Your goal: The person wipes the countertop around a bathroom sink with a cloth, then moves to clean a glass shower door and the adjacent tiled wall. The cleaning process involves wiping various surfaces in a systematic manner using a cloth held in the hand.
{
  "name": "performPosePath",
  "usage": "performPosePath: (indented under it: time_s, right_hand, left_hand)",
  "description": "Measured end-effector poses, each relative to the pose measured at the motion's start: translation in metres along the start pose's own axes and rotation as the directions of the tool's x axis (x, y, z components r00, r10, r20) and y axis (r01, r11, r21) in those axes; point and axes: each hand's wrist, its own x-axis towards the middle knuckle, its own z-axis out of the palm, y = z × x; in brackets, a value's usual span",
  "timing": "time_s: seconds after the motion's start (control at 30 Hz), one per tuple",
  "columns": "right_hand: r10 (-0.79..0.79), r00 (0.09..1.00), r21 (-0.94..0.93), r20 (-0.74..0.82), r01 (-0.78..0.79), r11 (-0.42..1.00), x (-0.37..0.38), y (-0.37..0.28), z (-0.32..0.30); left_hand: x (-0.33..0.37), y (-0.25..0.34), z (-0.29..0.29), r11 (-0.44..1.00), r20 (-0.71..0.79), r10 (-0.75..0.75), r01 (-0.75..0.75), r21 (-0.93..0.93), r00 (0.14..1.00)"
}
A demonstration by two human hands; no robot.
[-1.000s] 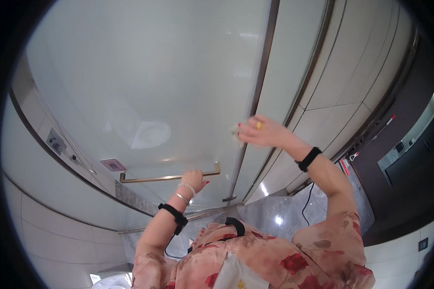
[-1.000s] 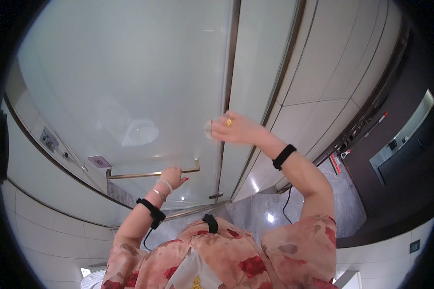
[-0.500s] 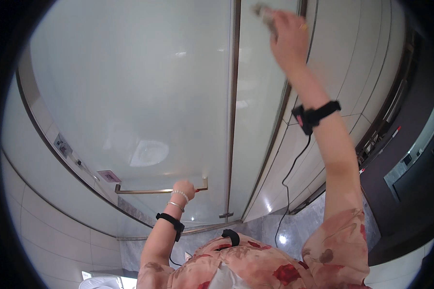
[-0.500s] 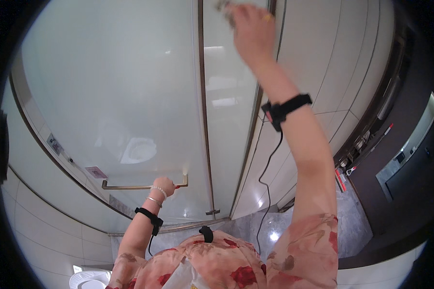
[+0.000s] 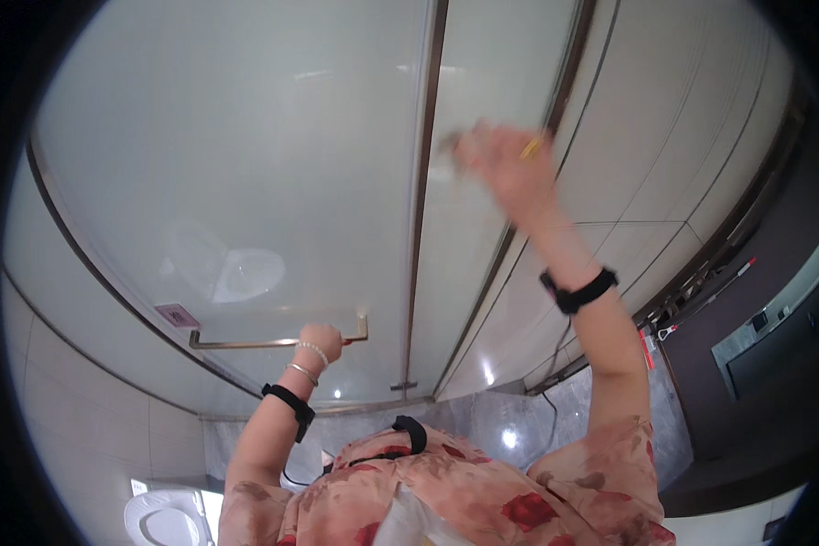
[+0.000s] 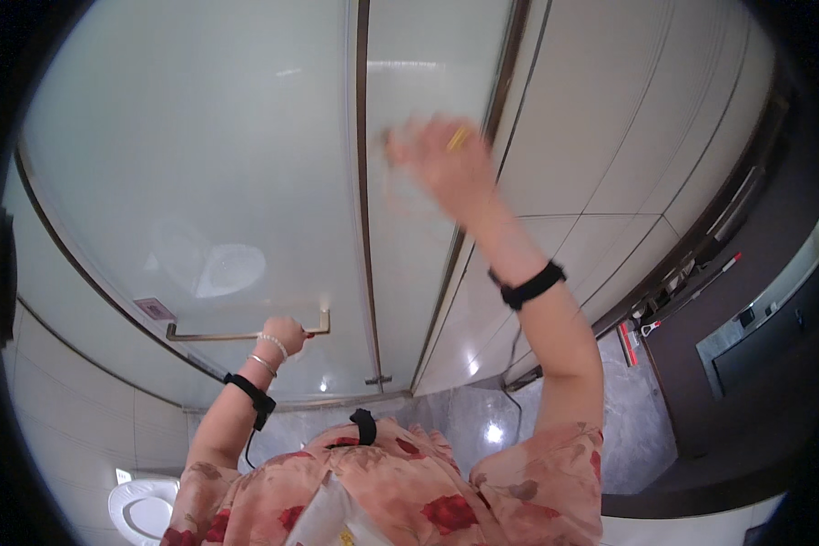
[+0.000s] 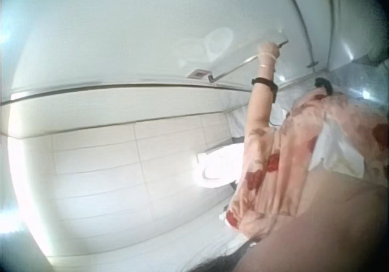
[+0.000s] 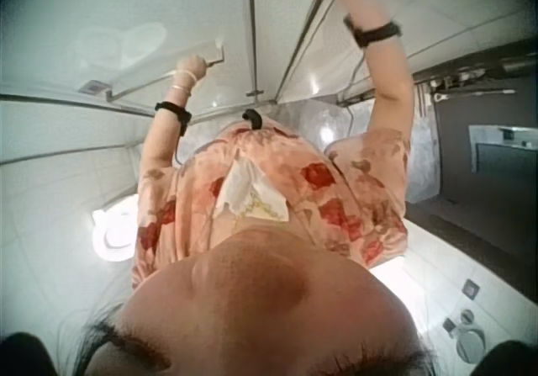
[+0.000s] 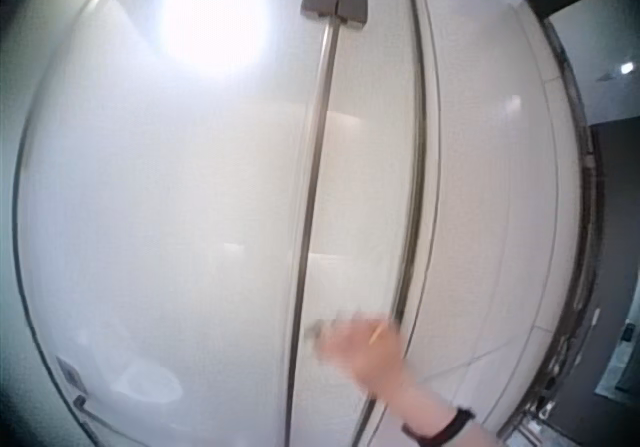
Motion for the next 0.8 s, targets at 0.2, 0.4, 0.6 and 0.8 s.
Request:
performPosePath:
  time_s: [0.2, 0.4, 0.6, 0.8]
  right_hand:
    - [0.342, 0.857, 0.024, -0.384, -0.361, 0.932, 0.037, 0.054, 0.011]
    - [0.212, 0.906, 0.193, -0.367, -0.149, 0.97, -0.086, -0.082, 0.08]
    - [0.105, 0.974, 0.476, 0.198, -0.19, 0.859, -0.237, -0.201, 0.093]
    - [0.066, 0.774, 0.699, 0.629, -0.601, 0.387, -0.244, -0.219, 0.082]
  left_hand:
    - [0.006, 0.002, -0.007, 1.0, -0.023, -0.002, 0.002, -0.001, 1.0]
    - [0.002, 0.001, 0.001, 1.0, -0.074, -0.01, 0.009, -0.01, 0.997]
    - [-0.003, 0.003, 0.001, 0.999, -0.1, -0.011, 0.005, -0.053, 0.995]
    - [-0.007, 0.002, 0.014, 0.973, -0.169, -0.101, 0.062, -0.221, 0.981]
